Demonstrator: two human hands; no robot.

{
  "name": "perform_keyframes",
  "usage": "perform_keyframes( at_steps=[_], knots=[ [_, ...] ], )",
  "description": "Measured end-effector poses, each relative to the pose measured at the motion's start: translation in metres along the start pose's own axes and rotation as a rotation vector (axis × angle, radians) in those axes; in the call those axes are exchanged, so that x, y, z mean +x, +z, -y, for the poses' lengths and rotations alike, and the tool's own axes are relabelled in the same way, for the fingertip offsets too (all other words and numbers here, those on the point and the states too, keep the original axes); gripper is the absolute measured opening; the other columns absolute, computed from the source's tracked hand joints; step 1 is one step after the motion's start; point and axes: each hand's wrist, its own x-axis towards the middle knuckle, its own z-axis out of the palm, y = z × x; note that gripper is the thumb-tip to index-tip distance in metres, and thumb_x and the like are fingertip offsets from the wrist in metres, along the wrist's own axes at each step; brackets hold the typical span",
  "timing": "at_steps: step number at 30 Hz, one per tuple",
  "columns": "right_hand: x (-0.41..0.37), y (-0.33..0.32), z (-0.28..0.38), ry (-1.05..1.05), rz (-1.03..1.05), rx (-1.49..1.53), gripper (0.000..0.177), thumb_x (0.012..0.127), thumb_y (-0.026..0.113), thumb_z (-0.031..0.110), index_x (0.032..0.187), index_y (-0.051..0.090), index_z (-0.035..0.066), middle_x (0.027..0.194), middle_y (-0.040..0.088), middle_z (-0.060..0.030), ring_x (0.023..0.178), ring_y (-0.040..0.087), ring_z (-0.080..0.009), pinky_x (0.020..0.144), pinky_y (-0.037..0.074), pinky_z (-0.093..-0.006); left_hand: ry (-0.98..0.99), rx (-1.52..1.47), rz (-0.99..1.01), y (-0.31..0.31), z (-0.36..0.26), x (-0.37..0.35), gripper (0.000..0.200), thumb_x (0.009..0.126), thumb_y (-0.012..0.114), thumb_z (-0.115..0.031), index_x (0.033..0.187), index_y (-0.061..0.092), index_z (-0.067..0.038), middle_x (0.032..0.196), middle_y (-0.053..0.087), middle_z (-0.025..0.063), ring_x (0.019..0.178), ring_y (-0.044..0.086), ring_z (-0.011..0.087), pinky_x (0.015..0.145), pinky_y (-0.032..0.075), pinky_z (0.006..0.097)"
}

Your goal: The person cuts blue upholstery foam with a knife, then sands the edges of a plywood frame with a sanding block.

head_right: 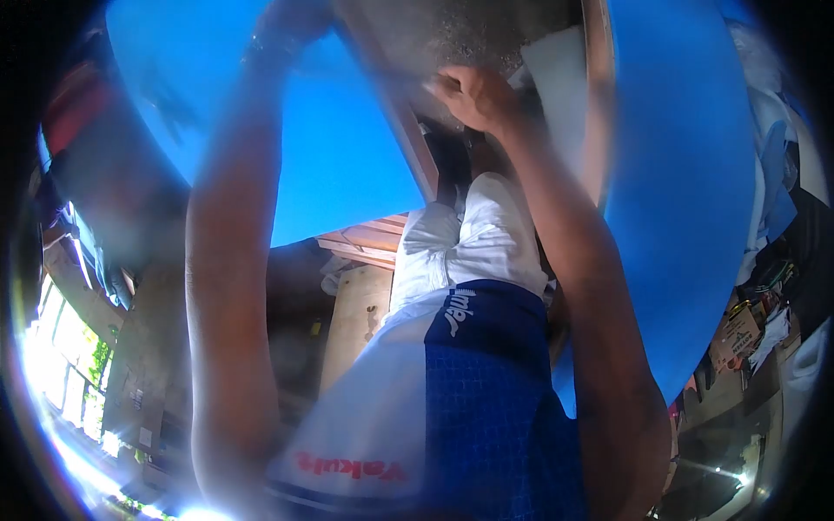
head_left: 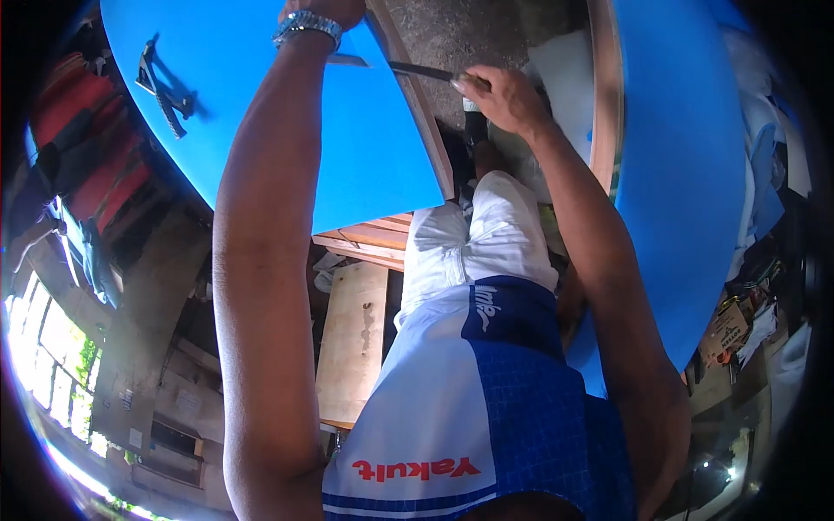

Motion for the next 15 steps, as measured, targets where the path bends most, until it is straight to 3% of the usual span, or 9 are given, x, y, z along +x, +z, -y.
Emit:
perform_keyframes(
  at_steps=[9,15],
  knots=[
    [0.061,0.027,0.049,-0.071,-0.119,-0.051,0.049,0.096,0.06,0.056,0.119,0.072,0.014,0.098,0.076,-0.0118,0.09,0.074,-0.0317,0.082,0.058,-0.0421,0.128,0.039,-0.122,0.012,0.014,0.001,0.032,0.086,0.058,-0.029,0.097,0.071,-0.002,0.104,0.07,0.0259,0.099,0.066,0.0443,0.088,0.053,0.0536],
    [0.041,0.02,0.039,-0.076,-0.086,-0.079,0.046,0.095,0.064,0.051,0.116,0.073,0.011,0.1,0.076,-0.014,0.09,0.073,-0.0313,0.081,0.057,-0.0413,0.114,0.034,-0.116,0.011,0.012,0.0,0.034,0.088,0.058,-0.031,0.095,0.071,-0.001,0.103,0.07,0.0269,0.098,0.066,0.0454,0.088,0.053,0.054]
  ],
)
